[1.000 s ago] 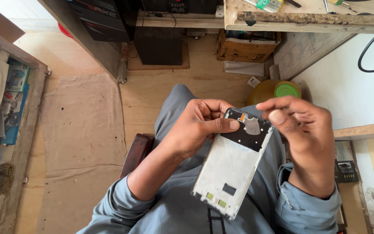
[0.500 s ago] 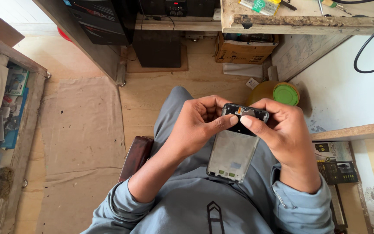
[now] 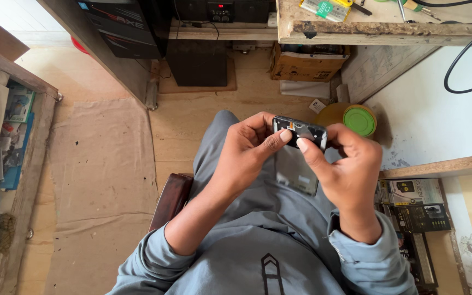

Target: The person uses a metal spudger to pry and adjust components on a small circuit board. They then place the board into a phone chassis, align it, and press it into place. Finally, they handle a battery and a small box.

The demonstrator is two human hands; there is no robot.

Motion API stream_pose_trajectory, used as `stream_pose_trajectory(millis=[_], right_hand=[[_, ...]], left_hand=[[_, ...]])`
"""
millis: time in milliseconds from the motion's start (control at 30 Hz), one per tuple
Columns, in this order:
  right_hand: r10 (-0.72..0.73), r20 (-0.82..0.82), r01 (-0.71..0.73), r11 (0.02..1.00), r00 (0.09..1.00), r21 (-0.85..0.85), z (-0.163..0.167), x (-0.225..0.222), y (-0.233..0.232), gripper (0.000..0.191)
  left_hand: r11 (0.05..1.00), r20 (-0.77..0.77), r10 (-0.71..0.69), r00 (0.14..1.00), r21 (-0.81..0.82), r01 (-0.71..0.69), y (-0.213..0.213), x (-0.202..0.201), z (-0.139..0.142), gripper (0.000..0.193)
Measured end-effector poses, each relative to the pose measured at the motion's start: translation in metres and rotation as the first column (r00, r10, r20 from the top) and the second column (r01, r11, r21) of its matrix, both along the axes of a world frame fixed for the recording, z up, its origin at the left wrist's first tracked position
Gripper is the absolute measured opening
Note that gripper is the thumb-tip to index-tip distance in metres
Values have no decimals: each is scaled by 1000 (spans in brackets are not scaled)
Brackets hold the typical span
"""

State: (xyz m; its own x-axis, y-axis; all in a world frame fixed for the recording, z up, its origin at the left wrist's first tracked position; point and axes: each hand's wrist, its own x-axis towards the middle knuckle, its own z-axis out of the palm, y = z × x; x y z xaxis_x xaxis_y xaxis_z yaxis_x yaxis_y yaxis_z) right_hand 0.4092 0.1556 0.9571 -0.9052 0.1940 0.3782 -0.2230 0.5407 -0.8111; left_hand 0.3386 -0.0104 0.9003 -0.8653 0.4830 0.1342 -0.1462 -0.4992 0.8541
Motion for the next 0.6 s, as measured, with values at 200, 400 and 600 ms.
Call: stream_pose_trajectory(millis=[200,400,600], right_hand=[[-55,-369,221,878,928,424,2,-1,-8,16],[100,-495,267,740,863,617,3,-10,-7,21],[131,-467,264,679,874,685,4,-9,-17,24]], left_hand=[[997,-17,79,997,21,-78,8,10,13,41],[997,-42,-25,999,72,28,3,26,20,44],[988,85,3,996,156,-17,3,14,11,33]])
